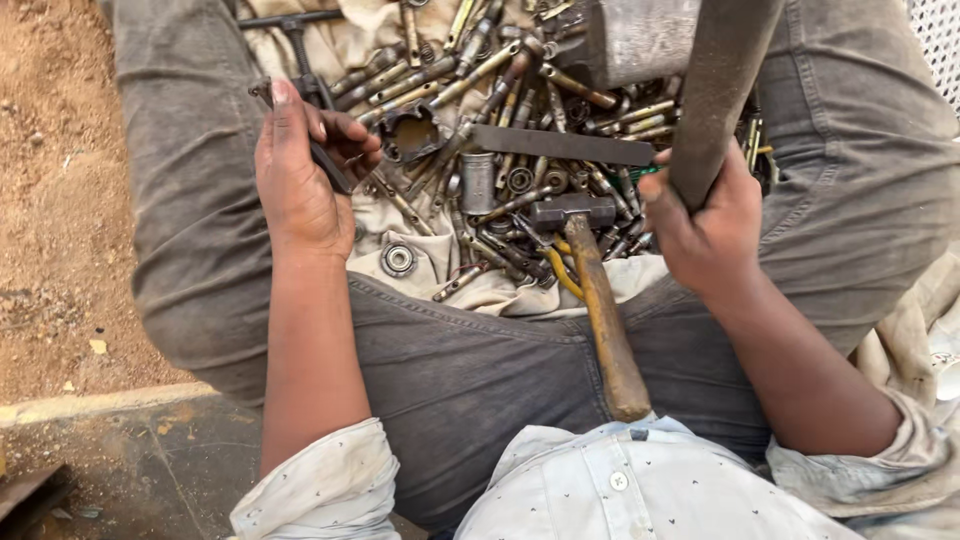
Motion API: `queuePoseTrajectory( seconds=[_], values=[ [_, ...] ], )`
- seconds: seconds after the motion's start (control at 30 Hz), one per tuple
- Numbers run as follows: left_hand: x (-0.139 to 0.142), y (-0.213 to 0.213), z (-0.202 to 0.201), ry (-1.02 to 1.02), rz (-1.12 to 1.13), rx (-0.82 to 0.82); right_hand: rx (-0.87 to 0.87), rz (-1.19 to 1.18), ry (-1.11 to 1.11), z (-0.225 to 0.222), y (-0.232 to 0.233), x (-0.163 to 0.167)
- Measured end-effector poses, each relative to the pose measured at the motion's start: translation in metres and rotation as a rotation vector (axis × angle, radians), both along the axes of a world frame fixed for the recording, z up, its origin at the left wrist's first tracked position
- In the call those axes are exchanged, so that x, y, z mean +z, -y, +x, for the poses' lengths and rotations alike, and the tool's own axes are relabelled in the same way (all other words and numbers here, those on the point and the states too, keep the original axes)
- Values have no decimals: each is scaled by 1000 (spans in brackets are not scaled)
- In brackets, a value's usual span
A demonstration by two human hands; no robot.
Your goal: The person sits on the ground with a pile of scrap metal parts on their lap and hammers a punch against a cylindrical metal component to work it apart. They reposition the component, swap the punch, and strike it repeatedly with a hammer by hand.
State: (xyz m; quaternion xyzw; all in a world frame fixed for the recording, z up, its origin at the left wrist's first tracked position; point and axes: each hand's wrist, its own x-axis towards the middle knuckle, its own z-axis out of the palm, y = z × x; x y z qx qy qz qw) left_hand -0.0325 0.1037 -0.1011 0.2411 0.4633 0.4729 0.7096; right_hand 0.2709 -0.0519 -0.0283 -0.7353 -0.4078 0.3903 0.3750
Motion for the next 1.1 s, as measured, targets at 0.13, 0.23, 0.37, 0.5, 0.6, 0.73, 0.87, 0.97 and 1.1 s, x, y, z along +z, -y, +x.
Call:
queuePoseTrajectory(
  seconds=[0.13, 0.23, 0.37, 0.5, 0.6, 0.73, 0.87, 0.97, 1.1],
  values=[
    [1, 1, 17, -108, -15, -14, -92, -318, -69, 39, 4, -49],
    [0, 1, 28, -201, 32, -56, -217, -221, -243, 48, 12, -61],
    [-2, 5, 32, -296, 39, -76, -213, 10, -113, 50, 19, -63],
    [1, 3, 40, -437, 30, -125, -154, -227, -97, 48, 12, -66],
    [4, -1, 49, -668, 60, -224, -71, -258, 13, 52, 9, -68],
    [5, 8, 51, -898, 246, -400, -172, 63, -136, 57, 19, -63],
    [4, 14, 49, -983, 401, -481, -106, 220, -146, 59, 22, -58],
    [4, 13, 52, -1089, 403, -556, -89, -155, -116, 57, 15, -59],
    [4, 16, 51, -995, 519, -498, -141, -223, -208, 55, 15, -57]
  ],
)
